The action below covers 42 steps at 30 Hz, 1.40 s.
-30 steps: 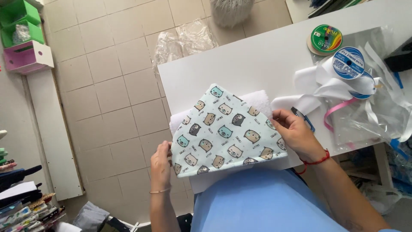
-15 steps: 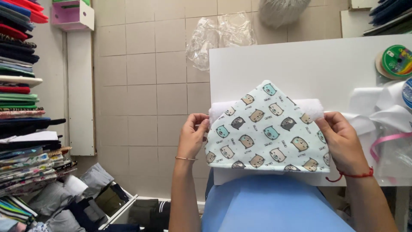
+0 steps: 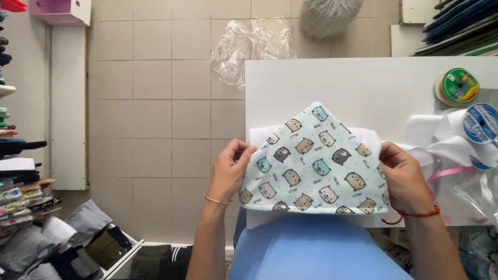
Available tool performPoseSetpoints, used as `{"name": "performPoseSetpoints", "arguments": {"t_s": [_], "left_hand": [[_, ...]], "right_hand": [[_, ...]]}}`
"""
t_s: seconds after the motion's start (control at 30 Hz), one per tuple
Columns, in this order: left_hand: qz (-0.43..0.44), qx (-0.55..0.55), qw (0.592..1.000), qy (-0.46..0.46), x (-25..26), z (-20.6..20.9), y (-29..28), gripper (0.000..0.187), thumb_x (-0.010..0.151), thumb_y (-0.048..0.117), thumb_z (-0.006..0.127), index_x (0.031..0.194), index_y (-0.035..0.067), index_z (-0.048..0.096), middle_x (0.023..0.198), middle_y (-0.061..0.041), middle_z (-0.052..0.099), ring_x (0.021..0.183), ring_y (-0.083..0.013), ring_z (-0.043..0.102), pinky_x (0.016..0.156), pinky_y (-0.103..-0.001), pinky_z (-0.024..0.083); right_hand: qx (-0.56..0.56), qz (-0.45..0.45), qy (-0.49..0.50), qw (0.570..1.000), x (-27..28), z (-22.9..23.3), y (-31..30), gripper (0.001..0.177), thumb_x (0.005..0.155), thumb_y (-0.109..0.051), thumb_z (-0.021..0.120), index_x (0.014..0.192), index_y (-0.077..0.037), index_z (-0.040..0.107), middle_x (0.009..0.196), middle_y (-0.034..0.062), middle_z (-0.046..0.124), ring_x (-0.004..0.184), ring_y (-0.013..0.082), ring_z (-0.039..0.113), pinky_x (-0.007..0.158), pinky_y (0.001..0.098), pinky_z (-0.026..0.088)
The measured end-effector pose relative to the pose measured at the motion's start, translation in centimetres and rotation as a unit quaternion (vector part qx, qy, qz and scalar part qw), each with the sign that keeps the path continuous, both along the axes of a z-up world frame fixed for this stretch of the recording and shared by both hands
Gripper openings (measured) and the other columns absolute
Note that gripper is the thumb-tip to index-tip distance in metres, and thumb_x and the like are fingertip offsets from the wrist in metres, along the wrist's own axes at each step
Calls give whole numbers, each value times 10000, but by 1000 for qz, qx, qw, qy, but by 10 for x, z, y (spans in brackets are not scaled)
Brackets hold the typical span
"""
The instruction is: Folding fabric items and placing them into plastic bags for packaging
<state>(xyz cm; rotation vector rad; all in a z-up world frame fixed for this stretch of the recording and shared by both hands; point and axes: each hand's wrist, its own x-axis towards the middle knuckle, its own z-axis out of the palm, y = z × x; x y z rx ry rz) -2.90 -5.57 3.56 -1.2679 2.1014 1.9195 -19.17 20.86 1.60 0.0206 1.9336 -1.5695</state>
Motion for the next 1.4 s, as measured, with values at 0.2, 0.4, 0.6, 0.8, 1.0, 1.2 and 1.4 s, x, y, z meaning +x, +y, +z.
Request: {"name": "performPoseSetpoints", "arguments": {"t_s": [0.2, 0.4, 0.6, 0.8, 1.0, 1.2, 1.4], "left_hand": [[101, 40, 993, 52, 4, -4, 6, 222, 854, 298, 442, 797, 84, 453, 683, 13, 456, 605, -78, 423, 552, -216, 374], [41, 52, 996, 58, 8, -23, 8, 256, 877, 257, 474, 909, 7, 517, 765, -127, 568, 737, -180, 458, 608, -306, 437], [52, 18, 996, -75, 17, -1, 13, 123, 799, 133, 543, 691, 87, 504, 593, 1, 505, 498, -96, 432, 447, -240, 412], [-19, 152, 977, -151, 31, 2, 17, 144, 820, 144, 488, 842, 56, 600, 701, -44, 570, 614, -103, 461, 538, -277, 491], [-37, 162, 976, -138, 23, 8, 21, 317, 803, 79, 399, 987, 70, 656, 778, -11, 606, 598, -108, 413, 521, -237, 371], [2, 220, 974, -55, 28, -8, 23, 309, 812, 113, 456, 1097, 64, 565, 1033, -38, 612, 890, -106, 543, 752, -252, 462], [26, 191, 976, -97, 26, -1, 24, 307, 813, 94, 438, 1080, 79, 586, 957, -22, 607, 833, -94, 520, 704, -232, 435]], "right_hand": [[-23, -33, -1, 999, -5, 11, 1, 272, 784, -57, 562, 1048, -11, 515, 861, 96, 571, 753, 130, 546, 635, 223, 479], [-23, -10, -7, 1000, -8, 5, 0, 289, 864, -123, 473, 1121, 2, 518, 847, 133, 588, 740, 167, 554, 626, 291, 463], [131, 7, -38, 991, -15, 28, 1, 200, 841, -184, 527, 911, -22, 621, 837, 61, 626, 748, 120, 551, 633, 241, 461], [22, 92, -165, 982, -10, 34, 11, 368, 838, -186, 425, 1092, 46, 556, 1022, 143, 623, 864, 176, 575, 681, 275, 470], [71, 133, -217, 965, -10, 50, 3, 427, 749, -153, 502, 1142, 12, 529, 1104, 106, 606, 943, 172, 571, 761, 292, 472], [-62, 91, -214, 971, -11, 25, 19, 387, 806, -169, 463, 1154, 1, 469, 1071, 148, 582, 870, 191, 572, 682, 289, 470], [82, 110, -120, 983, 3, 23, 21, 244, 749, 21, 534, 991, 4, 557, 949, 93, 621, 812, 145, 567, 677, 266, 471]]}}
